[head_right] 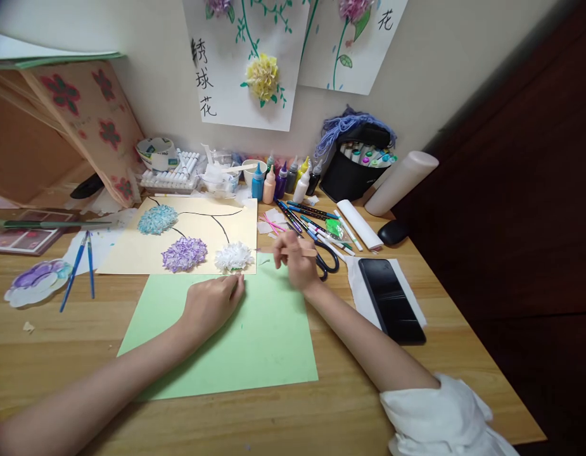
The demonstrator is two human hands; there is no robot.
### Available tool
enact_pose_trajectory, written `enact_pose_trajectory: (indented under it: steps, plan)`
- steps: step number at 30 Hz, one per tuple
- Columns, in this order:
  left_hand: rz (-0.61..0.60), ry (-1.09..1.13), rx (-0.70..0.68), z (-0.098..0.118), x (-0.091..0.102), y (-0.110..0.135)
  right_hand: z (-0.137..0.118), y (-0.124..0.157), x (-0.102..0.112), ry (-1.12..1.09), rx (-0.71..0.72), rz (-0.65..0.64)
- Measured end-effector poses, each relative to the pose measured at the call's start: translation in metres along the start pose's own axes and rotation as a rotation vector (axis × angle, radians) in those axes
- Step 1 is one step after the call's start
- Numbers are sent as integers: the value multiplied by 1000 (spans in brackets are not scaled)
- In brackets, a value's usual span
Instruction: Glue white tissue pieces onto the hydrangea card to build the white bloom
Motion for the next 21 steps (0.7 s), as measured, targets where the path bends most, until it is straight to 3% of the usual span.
enact_pose_trajectory:
  steps: [2,5,8,13,18,21]
  plan:
    - [2,1,0,0,0,0,8,5,15,-4,-35,157]
    - [3,-1,2,0,1,0,17,8,24,121,-52,206]
    - [16,-7,-3,1,2,0,22,2,22,294,-22,140]
    - [51,3,-11,0,2,0,34,-26,2,568,85,-94]
    - [48,1,-10,-1,2,1,40,-50,-12,776,113,-113]
    - [54,1,-13,-1,3,1,31,-50,-12,746,123,-84]
Point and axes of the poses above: each hand's wrist, its own y-axis away from the middle knuckle, its own x-axis out of the back of the hand, z = x × y, the point moved 4 cm from there along -y, towards the middle knuckle, and after that the axes turned 7 degrees about -z, right-handed, at the moved point
